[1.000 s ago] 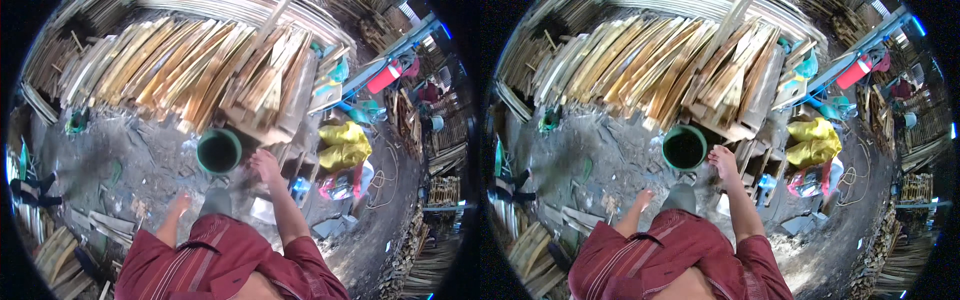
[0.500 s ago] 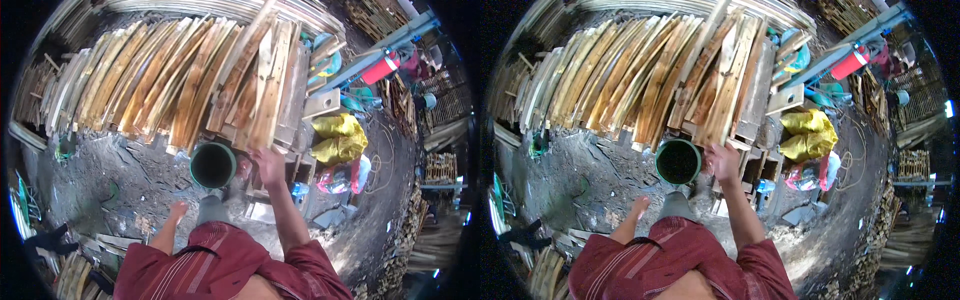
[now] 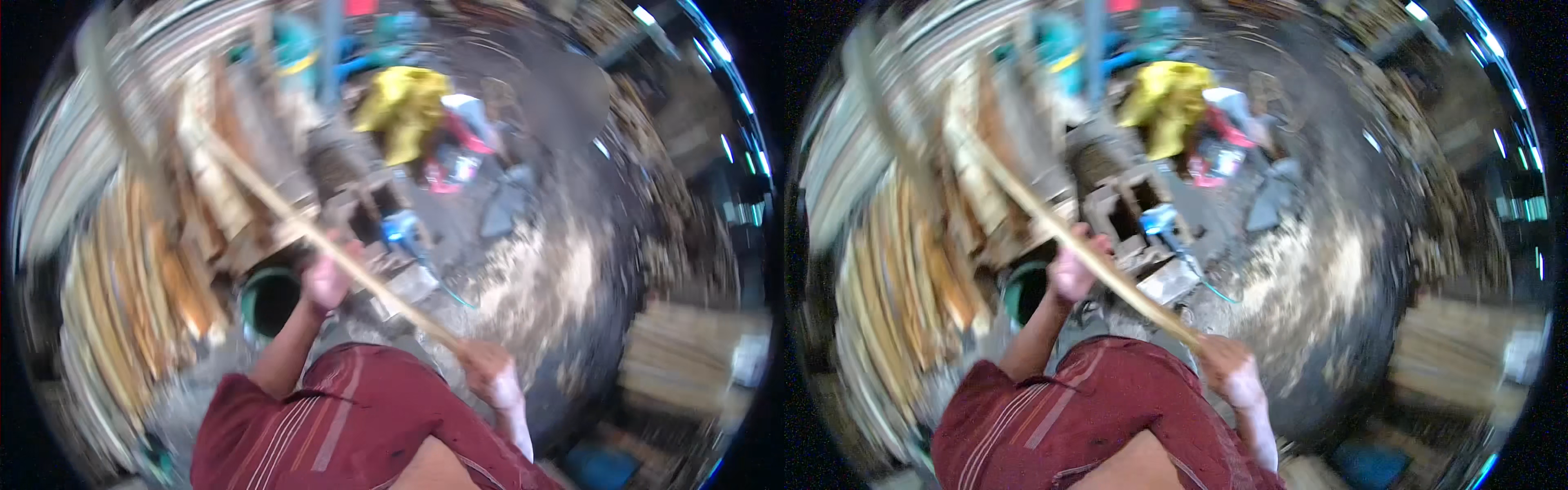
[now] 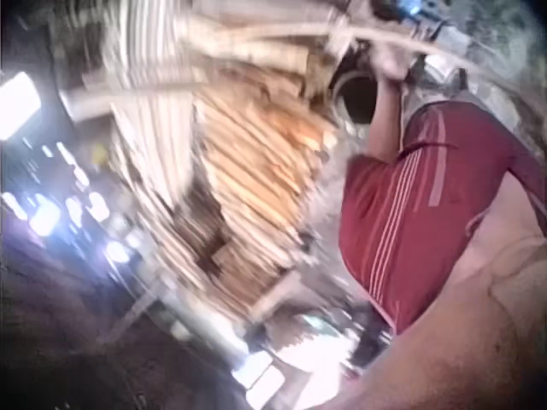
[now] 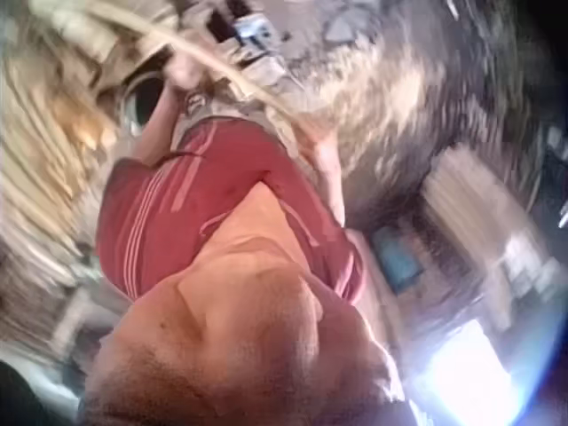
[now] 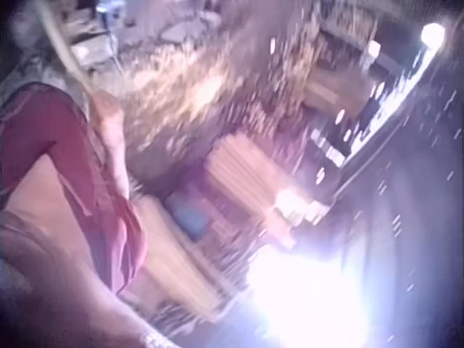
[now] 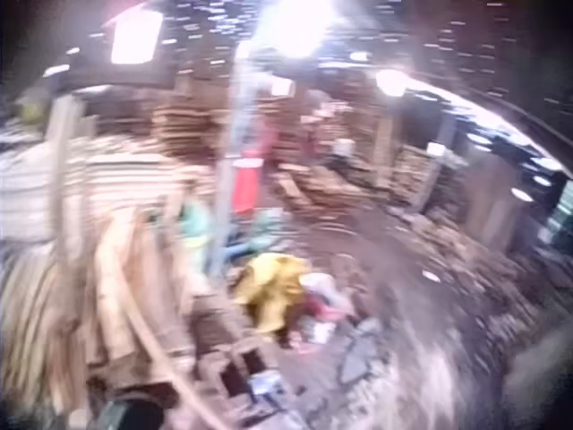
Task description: Use a handheld power sander to smooth the surface of a curved wooden plank.
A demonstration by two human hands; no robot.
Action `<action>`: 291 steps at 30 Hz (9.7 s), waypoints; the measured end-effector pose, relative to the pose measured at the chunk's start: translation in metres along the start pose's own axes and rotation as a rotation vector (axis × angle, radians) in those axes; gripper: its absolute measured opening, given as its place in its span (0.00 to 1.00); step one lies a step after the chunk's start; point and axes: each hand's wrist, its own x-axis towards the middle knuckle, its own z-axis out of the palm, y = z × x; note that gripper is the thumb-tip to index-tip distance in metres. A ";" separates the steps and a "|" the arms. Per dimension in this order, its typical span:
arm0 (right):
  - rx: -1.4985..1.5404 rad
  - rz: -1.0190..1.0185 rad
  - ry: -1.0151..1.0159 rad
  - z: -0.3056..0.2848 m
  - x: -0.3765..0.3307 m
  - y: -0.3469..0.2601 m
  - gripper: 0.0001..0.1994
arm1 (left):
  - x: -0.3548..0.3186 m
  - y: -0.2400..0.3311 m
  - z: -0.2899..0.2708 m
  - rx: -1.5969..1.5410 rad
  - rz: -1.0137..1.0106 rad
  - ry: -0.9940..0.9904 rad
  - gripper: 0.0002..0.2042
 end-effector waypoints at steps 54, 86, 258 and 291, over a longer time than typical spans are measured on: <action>0.258 0.505 -0.567 0.223 0.005 0.267 0.15 | -0.069 -0.022 -0.143 1.820 -0.725 0.536 0.32; 0.716 0.939 -0.472 0.319 0.210 0.336 0.24 | 0.032 -0.070 -0.275 2.083 -0.743 0.755 0.42; 0.025 0.480 -0.374 0.366 0.104 0.362 0.30 | -0.169 -0.030 -0.201 2.106 -0.604 0.807 0.36; 1.541 1.249 -0.262 0.355 0.218 0.384 0.19 | -0.158 0.034 -0.256 1.915 -0.994 0.594 0.45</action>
